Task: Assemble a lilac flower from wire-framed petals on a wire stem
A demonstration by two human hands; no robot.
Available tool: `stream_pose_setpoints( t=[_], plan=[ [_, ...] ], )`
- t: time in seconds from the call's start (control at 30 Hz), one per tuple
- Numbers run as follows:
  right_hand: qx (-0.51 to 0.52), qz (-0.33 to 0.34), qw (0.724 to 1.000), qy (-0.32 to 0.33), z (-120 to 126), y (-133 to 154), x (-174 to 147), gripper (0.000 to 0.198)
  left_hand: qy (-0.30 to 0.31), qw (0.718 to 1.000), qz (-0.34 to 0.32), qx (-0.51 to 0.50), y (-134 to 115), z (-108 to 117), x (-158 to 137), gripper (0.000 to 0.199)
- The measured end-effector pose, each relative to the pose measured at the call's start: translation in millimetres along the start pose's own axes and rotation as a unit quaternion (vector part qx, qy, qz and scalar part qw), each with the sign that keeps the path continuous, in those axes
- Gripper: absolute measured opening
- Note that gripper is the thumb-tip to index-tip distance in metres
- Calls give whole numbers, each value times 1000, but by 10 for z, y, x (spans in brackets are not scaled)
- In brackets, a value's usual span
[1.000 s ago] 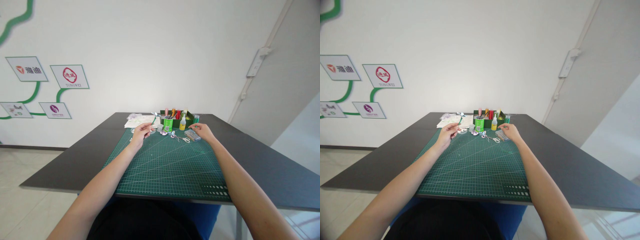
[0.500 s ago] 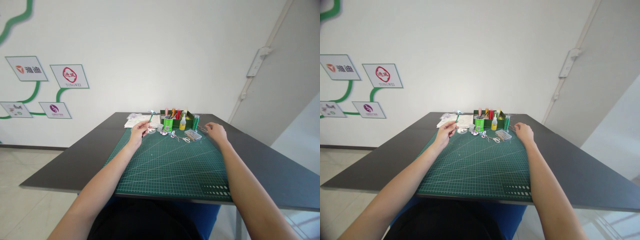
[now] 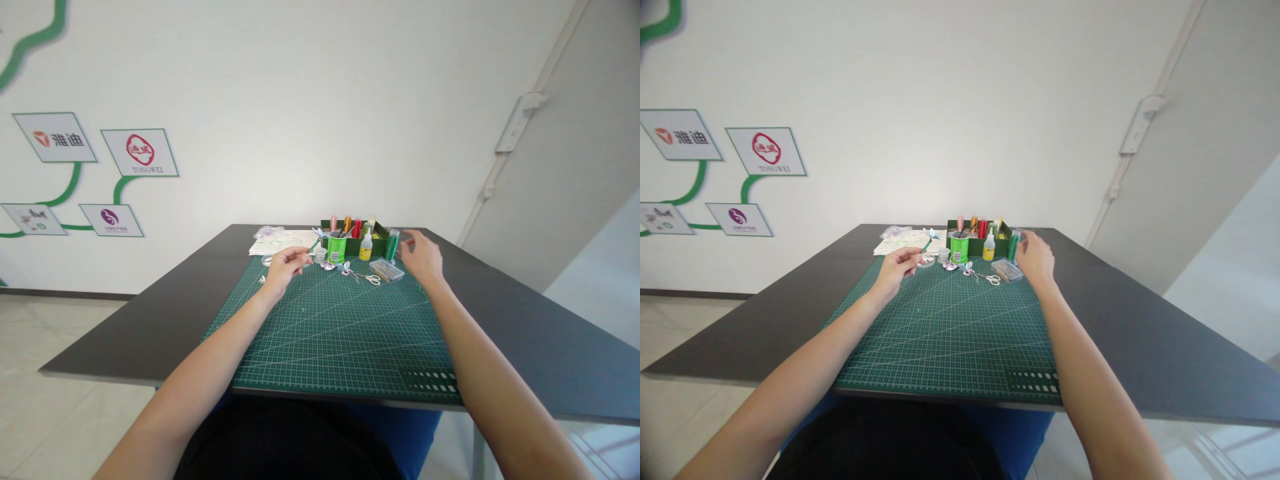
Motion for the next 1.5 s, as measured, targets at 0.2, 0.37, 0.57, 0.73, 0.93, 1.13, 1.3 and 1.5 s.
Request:
stream_pose_setpoints(
  t=[0.2,0.37,0.57,0.73,0.93,1.13,1.3,1.5],
  plan=[
    [310,103,907,264,-817,910,-527,56,44,999,2,30,58,-243,-46,34],
    [433,48,802,408,-1159,1195,-965,73,80,996,-8,45,81,-367,-66,32],
    [476,11,761,442,-1186,1305,-1116,70,89,995,-5,43,102,-395,-70,34],
    [488,13,773,406,-1143,1303,-1082,69,82,996,-1,44,117,-366,-52,35],
    [480,49,792,374,-1090,1303,-1027,61,79,996,9,48,141,-351,-39,34],
    [445,75,815,363,-1033,1332,-1029,51,71,996,22,46,158,-338,-47,34],
    [425,85,827,359,-1005,1353,-1041,47,68,996,28,42,172,-328,-41,36],
    [409,93,836,354,-975,1358,-1039,46,65,996,10,59,158,-314,-24,36]
  ],
)
Point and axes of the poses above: each hand's wrist, its own x-axis towards the middle knuckle, its own z-axis out of the back of the hand, y = z × x, the point moved 10 cm from there along x, towards the middle knuckle, and after that the axes turned 3 degrees about x, right-handed, at the moved point
